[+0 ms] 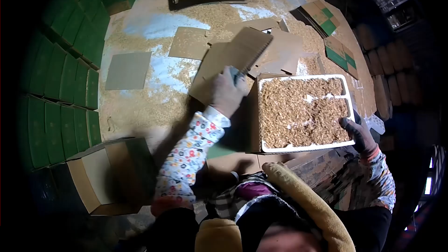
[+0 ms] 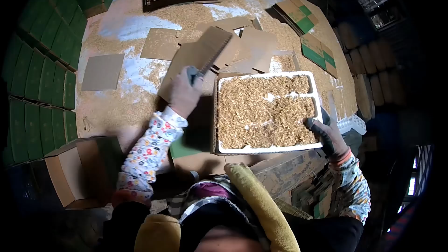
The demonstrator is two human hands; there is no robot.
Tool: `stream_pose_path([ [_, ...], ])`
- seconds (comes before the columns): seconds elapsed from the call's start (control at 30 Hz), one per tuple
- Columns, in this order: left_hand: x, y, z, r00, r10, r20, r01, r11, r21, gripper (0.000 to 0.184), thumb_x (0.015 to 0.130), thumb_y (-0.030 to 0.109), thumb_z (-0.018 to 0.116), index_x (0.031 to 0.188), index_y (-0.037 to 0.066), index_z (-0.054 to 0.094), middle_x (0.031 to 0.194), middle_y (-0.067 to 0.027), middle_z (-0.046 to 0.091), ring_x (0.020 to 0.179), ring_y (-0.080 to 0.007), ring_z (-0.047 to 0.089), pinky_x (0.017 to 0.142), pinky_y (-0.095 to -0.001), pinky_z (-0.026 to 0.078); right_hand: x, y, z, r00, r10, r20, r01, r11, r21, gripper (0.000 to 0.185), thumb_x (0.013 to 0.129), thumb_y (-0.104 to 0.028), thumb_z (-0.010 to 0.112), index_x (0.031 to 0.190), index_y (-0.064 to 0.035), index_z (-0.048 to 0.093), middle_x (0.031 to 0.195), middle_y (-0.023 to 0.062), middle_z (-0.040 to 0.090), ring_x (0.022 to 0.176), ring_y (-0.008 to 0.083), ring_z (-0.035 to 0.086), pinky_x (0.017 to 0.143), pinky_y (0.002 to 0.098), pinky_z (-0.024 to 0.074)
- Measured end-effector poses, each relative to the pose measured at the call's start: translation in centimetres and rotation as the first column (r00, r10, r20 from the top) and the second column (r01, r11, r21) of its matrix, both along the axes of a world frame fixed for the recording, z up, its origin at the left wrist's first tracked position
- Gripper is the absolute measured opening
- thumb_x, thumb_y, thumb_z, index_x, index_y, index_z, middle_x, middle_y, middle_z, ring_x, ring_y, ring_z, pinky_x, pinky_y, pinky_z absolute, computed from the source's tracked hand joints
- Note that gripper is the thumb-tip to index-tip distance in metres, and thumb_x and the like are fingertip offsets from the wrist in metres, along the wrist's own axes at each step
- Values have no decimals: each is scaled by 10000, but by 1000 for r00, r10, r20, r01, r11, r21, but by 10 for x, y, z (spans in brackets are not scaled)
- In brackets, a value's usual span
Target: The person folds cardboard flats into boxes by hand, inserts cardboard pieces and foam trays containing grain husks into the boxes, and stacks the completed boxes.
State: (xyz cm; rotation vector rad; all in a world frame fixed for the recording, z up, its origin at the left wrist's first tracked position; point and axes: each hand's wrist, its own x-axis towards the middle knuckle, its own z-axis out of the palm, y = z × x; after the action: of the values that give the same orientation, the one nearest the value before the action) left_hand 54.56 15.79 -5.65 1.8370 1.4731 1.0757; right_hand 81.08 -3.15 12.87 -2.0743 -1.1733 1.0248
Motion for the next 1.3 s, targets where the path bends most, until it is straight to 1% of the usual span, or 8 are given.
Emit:
stream_pose_path([
  [0.13,36,-29,-2,959,85,269,-40,985,-169,222,822,183,590,936,-3,550,819,-236,625,795,-411,612,685,-472,489,3,-4,0,986,162,40,-164,985,50,393,892,-316,614,1112,1,541,732,-33,482,655,56,420,585,219,351],
  [0.77,29,-75,-16,960,177,-216,-189,981,-38,329,855,256,583,1081,32,497,933,-228,612,865,-392,600,747,-472,479,34,-41,-81,888,-60,-456,3,992,-126,326,885,-223,632,1134,-44,519,760,-33,515,634,59,458,536,212,385],
  [0.83,26,-74,6,960,119,-254,-132,991,-34,301,850,227,590,1062,27,512,912,-224,616,872,-382,596,757,-463,473,33,-45,-93,936,88,-341,-88,996,14,314,865,-255,644,1026,-23,506,734,5,557,635,111,522,555,262,431],
  [0.93,7,-41,26,958,99,-269,-17,956,293,241,821,177,603,1006,31,554,919,-190,608,877,-365,580,762,-443,464,19,-42,-106,802,214,558,-434,850,297,604,758,-247,705,1232,28,452,1156,262,536,1046,389,547,921,405,434],
  [1.13,8,-18,91,852,73,-518,321,708,629,143,831,167,545,950,92,570,886,-92,620,901,-280,570,817,-411,430,-8,28,-42,686,-106,720,-419,751,510,886,697,-348,749,1385,-3,310,1428,238,287,1345,385,246,1102,445,235],
  [1.17,20,-24,96,862,100,-497,362,563,743,137,829,161,543,944,90,569,843,-111,615,828,-291,587,753,-406,456,-9,62,-69,775,95,625,-395,845,361,771,703,-344,736,1310,-1,408,1292,234,428,1225,372,391,1031,436,322],
  [1.2,31,-29,111,786,-150,-600,468,778,419,201,792,167,609,966,68,601,862,-143,632,817,-333,605,734,-430,475,12,79,-85,810,126,573,-378,859,346,621,718,-322,716,1213,-14,503,1127,223,535,1089,361,501,944,431,395],
  [1.3,-8,24,108,969,186,-163,-99,896,432,114,834,94,544,904,6,566,797,-123,627,742,-263,606,694,-367,488,44,102,-113,859,99,503,-315,876,365,423,772,-271,645,1147,-85,585,971,206,634,949,357,604,857,425,461],
])
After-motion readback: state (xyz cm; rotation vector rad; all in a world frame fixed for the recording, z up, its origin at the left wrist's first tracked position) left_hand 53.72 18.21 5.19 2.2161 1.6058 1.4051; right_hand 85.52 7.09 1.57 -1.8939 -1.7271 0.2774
